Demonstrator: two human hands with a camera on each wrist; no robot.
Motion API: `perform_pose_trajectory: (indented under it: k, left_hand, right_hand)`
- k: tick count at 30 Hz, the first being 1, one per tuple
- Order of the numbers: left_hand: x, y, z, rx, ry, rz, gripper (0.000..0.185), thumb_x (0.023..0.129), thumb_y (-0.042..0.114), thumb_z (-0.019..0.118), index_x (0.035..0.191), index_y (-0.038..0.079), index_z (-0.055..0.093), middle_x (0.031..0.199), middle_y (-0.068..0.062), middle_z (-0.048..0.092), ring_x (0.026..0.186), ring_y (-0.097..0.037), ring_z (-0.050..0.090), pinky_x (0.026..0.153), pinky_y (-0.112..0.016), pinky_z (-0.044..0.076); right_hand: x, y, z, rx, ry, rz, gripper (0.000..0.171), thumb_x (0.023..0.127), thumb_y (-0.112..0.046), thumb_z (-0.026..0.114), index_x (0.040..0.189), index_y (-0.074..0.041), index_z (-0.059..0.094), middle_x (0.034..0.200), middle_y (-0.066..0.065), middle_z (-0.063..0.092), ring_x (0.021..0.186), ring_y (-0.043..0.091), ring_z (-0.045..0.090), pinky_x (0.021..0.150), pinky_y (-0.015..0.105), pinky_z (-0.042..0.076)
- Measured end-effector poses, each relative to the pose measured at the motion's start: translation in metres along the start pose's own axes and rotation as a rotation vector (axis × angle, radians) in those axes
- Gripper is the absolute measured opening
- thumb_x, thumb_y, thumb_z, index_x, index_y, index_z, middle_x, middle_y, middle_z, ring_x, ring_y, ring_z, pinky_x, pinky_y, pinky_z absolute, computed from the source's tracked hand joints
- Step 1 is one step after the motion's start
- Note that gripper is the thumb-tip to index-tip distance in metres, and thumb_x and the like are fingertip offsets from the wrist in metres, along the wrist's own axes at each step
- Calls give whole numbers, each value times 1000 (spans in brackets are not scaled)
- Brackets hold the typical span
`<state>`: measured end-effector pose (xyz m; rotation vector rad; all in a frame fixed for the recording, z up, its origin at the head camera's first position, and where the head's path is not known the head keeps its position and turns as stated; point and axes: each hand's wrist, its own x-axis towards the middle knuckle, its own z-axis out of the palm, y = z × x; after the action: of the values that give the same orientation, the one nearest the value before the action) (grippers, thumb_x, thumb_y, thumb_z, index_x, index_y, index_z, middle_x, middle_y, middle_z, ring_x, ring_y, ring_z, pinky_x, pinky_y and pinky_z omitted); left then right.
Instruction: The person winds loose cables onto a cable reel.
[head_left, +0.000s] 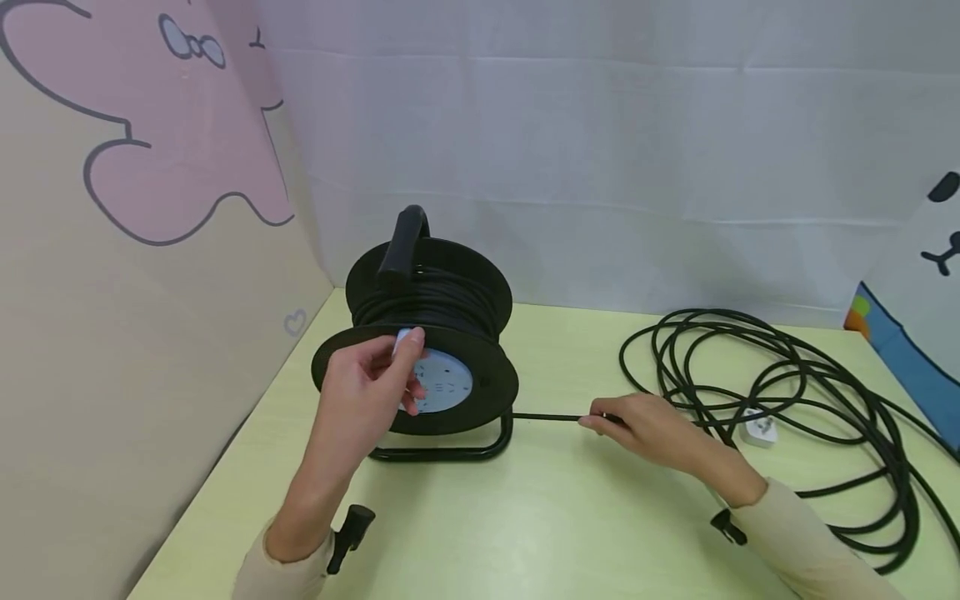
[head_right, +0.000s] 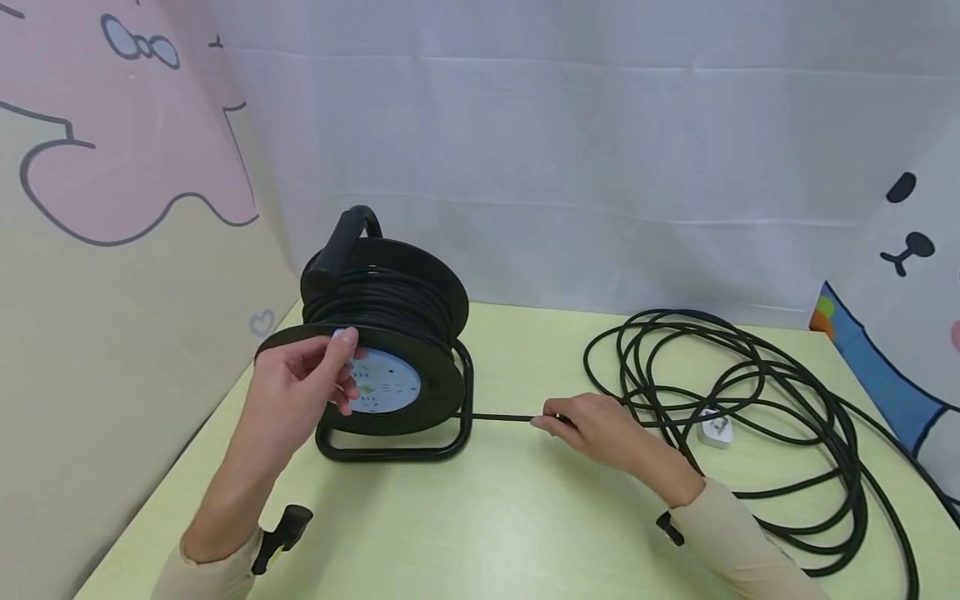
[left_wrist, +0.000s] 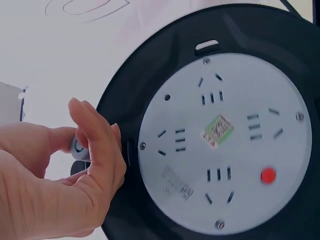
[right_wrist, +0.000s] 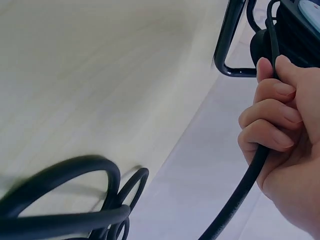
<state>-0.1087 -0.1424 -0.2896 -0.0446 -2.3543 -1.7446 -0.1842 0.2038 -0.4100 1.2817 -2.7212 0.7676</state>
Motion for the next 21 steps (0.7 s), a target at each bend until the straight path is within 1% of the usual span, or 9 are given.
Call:
perform_pose_trajectory:
  k: [3,6,14,17,21]
  left_hand:
    - [-1,2,8,4,-9,-3,36,103,31,65,94,-2,74,65,-11,65,52,-24,62,54,-28,53]
    - [-1,2,15,1,-19,2,35,103,31,65,94,-1,75,65,-10,65,52,-23,62,53,-29,51]
    - [-1,-1,32,-35,-67,20,32,103,29,65,94,-1,74,65,-10,65,51,-24,62,55,-30,55]
    - [-1,-4,41,-51,-101,16,32,103,28,65,91,-1,72,65,-9,64,51,-27,62,54,-31,57]
    - [-2,-11,55,-48,-159,1,35,103,30,65,84,0,68,63,-8,64,53,-30,63,51,-29,53]
  right_hand:
    - [4,-1,2,1,-15,7,21,105,-23,62,84,-18,65,64,-21,39,54,-6,32,50,17,31]
    - [8,-4,3,14,-26,-6,21,105,-22,62,85,-17,65,63,-20,40,54,-5,32,50,18,31]
    - [18,-9,4,-4,-43,-11,22,105,-22,62,83,-16,63,63,-19,36,55,-5,31,51,18,30]
    - [17,-8,1,-23,-32,-11,21,104,-23,63,84,-18,63,63,-20,36,54,-5,31,51,18,29]
    - [12,-6,-6,-61,5,-20,19,103,-23,65,84,-23,62,62,-22,35,53,-6,30,49,18,28]
